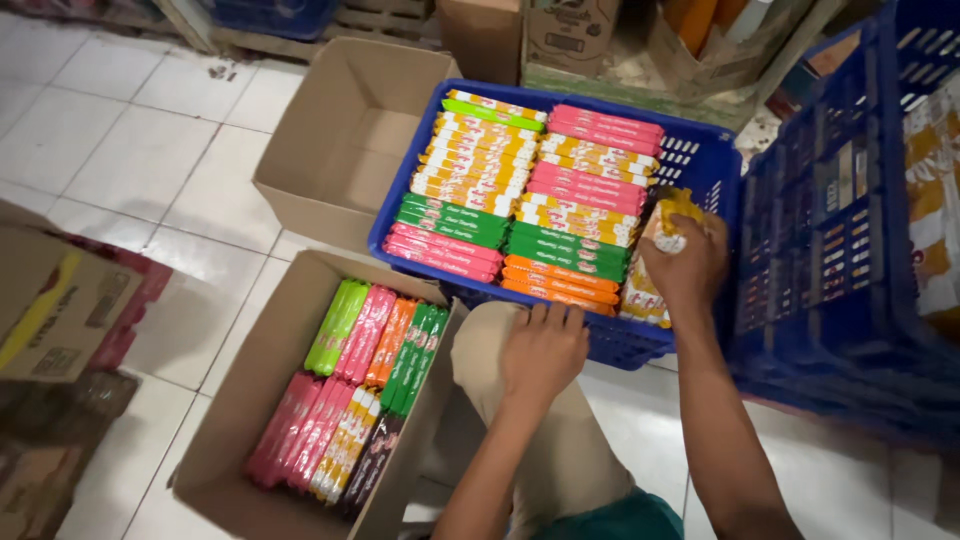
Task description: The person transfers stacks of colorful snack packets from a blue crate into a cardboard box. They arrange the packets neatly in rows, filling the box layer by layer. The person then moves the filled box aside and begins packing a second empty box.
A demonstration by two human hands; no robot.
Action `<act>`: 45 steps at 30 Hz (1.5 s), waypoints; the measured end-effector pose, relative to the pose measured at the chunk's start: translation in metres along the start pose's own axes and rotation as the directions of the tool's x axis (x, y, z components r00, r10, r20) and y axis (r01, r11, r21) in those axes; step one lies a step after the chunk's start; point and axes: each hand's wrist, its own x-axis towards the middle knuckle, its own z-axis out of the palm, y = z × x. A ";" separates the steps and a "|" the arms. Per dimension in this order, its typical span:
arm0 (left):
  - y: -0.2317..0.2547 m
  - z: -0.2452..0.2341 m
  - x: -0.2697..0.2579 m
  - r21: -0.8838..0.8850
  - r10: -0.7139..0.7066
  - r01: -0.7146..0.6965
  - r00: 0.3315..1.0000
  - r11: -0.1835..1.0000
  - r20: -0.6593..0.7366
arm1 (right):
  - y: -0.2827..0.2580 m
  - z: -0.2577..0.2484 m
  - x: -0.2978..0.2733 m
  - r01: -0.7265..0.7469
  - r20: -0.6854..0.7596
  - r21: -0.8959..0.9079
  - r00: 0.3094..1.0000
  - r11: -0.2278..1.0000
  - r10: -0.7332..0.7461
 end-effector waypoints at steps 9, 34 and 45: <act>0.000 -0.050 0.006 -0.059 -0.042 0.042 0.999 0.997 0.002 | -0.058 -0.068 0.012 0.408 -0.284 0.132 0.889 0.903 -0.360; -0.293 -0.148 -0.100 -0.602 -0.604 0.774 0.579 0.196 0.548 | -0.362 0.025 -0.044 -0.342 0.448 0.893 0.631 0.291 -0.633; -0.304 -0.001 -0.189 0.042 -0.818 0.885 0.410 0.464 0.402 | -0.383 0.014 -0.031 -0.331 0.762 0.572 0.553 0.751 -0.336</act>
